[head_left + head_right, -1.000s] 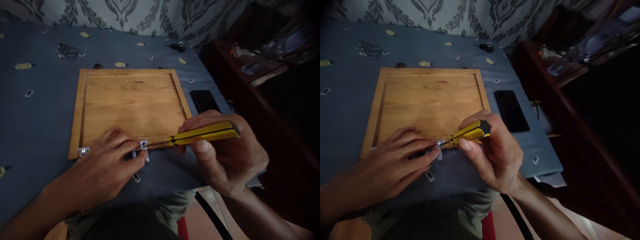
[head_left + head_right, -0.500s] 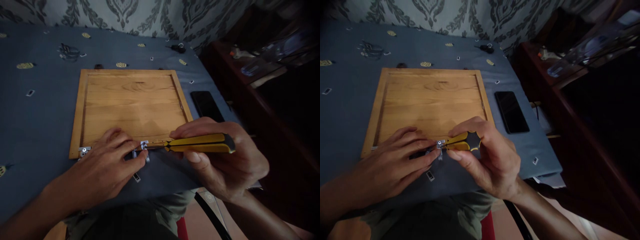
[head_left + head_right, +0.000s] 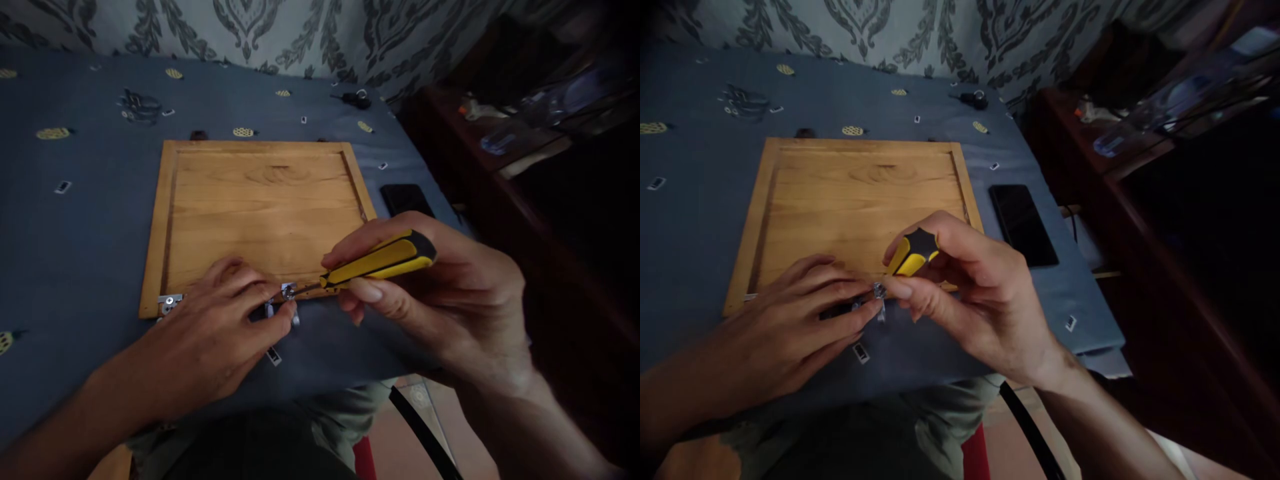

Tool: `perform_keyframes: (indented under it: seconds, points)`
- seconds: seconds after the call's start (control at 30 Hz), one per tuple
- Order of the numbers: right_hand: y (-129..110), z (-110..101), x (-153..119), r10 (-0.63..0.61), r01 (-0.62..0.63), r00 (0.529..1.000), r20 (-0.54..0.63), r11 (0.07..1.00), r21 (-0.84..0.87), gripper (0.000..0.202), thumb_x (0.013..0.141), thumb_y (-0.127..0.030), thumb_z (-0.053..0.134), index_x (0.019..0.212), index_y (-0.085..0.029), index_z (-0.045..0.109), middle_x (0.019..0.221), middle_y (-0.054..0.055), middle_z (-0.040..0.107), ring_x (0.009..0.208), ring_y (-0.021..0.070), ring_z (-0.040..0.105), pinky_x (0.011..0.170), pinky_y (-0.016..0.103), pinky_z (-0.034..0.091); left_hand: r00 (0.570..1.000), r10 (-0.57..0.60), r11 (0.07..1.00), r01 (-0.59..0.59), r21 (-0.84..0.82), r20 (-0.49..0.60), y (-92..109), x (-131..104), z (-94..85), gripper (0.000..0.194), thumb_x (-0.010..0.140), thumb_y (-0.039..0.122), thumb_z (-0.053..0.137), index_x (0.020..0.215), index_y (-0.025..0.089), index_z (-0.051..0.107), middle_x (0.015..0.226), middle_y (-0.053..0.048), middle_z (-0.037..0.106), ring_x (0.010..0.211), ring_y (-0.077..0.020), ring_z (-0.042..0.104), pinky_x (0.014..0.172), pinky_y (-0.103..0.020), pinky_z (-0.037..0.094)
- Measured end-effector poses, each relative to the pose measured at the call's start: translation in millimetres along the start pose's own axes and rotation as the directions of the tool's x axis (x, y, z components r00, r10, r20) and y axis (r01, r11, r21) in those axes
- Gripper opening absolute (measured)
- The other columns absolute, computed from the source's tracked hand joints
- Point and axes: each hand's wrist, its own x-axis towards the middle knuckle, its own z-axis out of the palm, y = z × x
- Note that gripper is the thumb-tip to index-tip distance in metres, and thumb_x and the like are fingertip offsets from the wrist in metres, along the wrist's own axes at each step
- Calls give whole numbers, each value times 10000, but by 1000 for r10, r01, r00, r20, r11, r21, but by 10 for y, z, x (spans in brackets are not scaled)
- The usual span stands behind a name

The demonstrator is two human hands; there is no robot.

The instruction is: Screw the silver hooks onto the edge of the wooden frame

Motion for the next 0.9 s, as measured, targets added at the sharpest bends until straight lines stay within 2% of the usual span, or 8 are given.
perform_keyframes:
  seconds: [0.2,0.33,0.4,0.47,0.6,0.73,0.9]
  points:
    - [28,35,10,-11,11,1000,-14,999,31,179,851,-142,825,940,-244,708,918,-7,764,530,97,674,431,195,588,998,-54,998,55,-23,27,22,-5,-1,299,1030,102,454,1242,199,641,1201,-75,717,1130,-270,629,1076,-524,492]
    - [23,15,36,-10,5,999,45,994,106,277,902,-169,780,1145,-293,731,991,-11,748,576,89,702,486,183,623,1000,-22,1000,22,-6,3,7,13,5,254,1029,126,498,1221,173,658,1193,-104,725,1105,-271,644,1037,-510,515]
    - [10,5,35,11,-17,998,57,994,107,251,944,-214,749,1179,-300,746,1052,1,758,589,85,711,516,193,645,1000,8,1000,-8,-1,-1,-5,21,5,240,1010,118,544,1212,139,671,1171,-132,729,1087,-284,652,1006,-517,523]
    - [1,4,28,-4,-1,998,56,996,93,185,944,-228,753,1120,-285,772,1061,10,768,597,93,714,481,195,630,1000,10,1000,-10,-19,-4,-11,25,0,236,1001,114,561,1204,129,680,1150,-136,731,1085,-289,653,1002,-519,520]
    - [6,26,36,-70,68,997,15,995,69,166,855,-163,834,989,-241,776,944,4,773,518,87,656,394,184,558,1000,-2,1000,2,-19,18,-2,18,-16,245,995,96,566,1214,140,666,1153,-115,720,1112,-285,637,1047,-521,491]
    - [25,32,71,-40,39,999,6,994,100,187,814,-159,871,931,-246,752,860,-10,779,455,74,623,388,178,546,999,-22,999,23,-41,33,3,5,-13,256,1012,85,526,1227,151,649,1191,-110,711,1136,-288,626,1050,-535,495]
    - [43,-18,88,14,-26,997,70,984,176,287,924,-298,778,1207,-331,741,969,9,809,525,131,692,418,247,584,1000,-7,1000,8,-26,23,-11,1,0,261,1004,94,542,1233,158,648,1179,-111,720,1144,-290,629,1046,-539,506]
